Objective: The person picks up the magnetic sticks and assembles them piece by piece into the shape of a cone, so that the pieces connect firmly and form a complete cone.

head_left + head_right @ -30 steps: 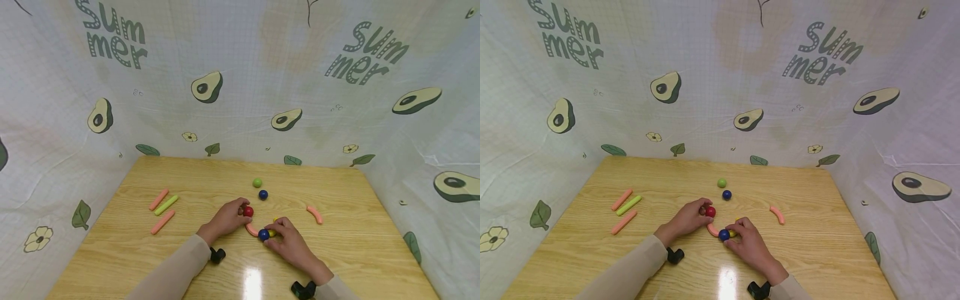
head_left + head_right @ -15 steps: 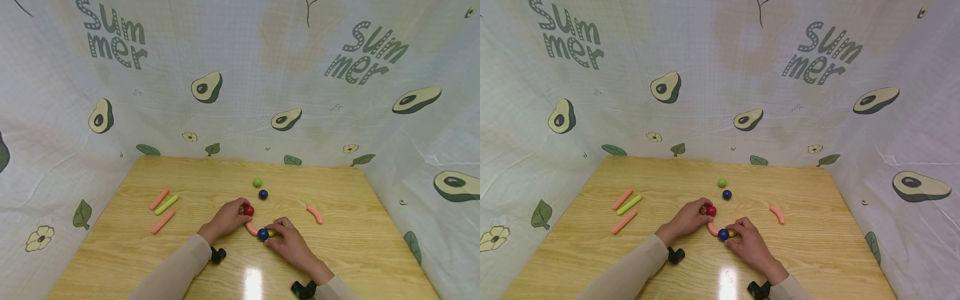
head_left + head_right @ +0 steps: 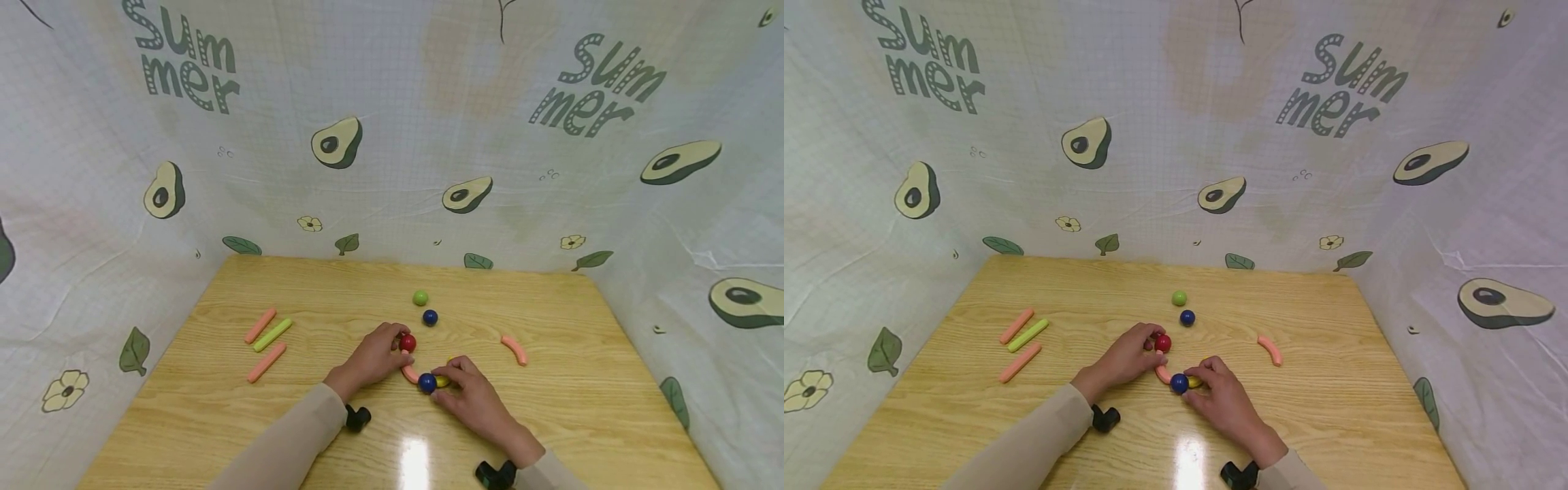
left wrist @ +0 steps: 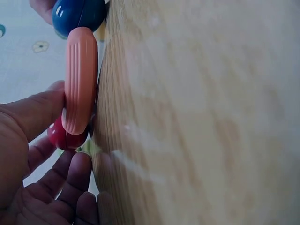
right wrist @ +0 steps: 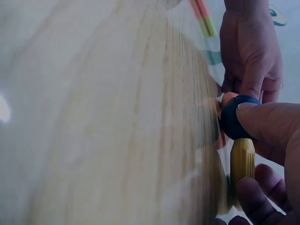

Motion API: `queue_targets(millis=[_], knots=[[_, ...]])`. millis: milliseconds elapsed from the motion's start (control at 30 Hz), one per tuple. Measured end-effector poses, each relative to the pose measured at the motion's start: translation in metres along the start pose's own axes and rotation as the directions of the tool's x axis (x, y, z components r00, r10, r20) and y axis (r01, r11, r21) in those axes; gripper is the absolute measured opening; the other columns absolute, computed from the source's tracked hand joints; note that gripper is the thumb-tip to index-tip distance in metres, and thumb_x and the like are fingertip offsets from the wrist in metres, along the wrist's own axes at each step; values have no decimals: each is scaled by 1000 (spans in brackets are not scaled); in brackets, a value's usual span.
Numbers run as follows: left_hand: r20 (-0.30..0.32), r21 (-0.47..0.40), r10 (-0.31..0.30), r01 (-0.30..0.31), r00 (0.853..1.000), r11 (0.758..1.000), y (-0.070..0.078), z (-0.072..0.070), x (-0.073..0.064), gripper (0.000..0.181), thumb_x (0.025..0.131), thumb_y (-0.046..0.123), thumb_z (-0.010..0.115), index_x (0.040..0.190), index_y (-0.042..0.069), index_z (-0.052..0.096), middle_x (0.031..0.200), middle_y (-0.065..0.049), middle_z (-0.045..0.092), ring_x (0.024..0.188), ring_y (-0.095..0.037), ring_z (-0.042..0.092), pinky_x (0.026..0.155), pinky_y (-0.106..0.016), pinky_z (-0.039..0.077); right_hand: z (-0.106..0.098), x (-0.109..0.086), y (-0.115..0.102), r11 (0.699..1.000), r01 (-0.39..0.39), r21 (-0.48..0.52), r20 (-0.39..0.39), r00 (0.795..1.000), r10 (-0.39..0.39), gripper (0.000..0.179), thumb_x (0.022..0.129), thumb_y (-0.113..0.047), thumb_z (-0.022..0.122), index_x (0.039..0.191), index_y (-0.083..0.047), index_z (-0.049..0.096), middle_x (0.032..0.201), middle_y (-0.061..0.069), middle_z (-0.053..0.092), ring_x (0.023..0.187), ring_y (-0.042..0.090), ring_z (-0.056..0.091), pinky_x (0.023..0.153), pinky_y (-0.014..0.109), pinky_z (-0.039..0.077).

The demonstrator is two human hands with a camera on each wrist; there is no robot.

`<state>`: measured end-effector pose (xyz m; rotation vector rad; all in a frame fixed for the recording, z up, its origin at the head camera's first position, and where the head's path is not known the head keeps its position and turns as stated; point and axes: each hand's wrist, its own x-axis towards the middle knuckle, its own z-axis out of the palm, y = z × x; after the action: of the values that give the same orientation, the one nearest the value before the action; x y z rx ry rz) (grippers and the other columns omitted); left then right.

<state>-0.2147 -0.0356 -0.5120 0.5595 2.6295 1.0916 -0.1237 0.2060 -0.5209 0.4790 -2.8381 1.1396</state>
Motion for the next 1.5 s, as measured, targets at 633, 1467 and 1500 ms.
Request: queue_targets(millis=[633, 1467, 1500], knots=[[8, 33, 28, -29, 1000, 999, 5, 3, -2, 51, 103, 32, 71, 150, 19, 58, 134, -4, 69, 114, -20, 64, 101, -45, 53, -3, -2, 1, 999, 54, -7, -44, 998, -54, 28, 88, -16, 87, 114, -11, 79, 103, -5, 62, 76, -3, 54, 67, 20, 51], [-10, 59, -58, 58, 998, 997, 13, 7, -4, 30, 102, 29, 72, 126, 12, 73, 104, 5, 69, 91, -11, 60, 87, -36, 54, -6, -4, 3, 1000, -6, 9, 38, 999, 6, 30, 90, -24, 86, 117, -14, 78, 94, -12, 68, 77, -4, 58, 68, 21, 52], [-12, 62, -54, 55, 998, 997, 13, 7, -4, 30, 102, 29, 72, 126, 12, 73, 104, 5, 69, 91, -11, 60, 87, -36, 54, -6, -5, 3, 1000, 0, 8, 38, 999, -1, 29, 90, -23, 86, 117, -14, 78, 93, -12, 68, 77, -4, 58, 68, 21, 52]])
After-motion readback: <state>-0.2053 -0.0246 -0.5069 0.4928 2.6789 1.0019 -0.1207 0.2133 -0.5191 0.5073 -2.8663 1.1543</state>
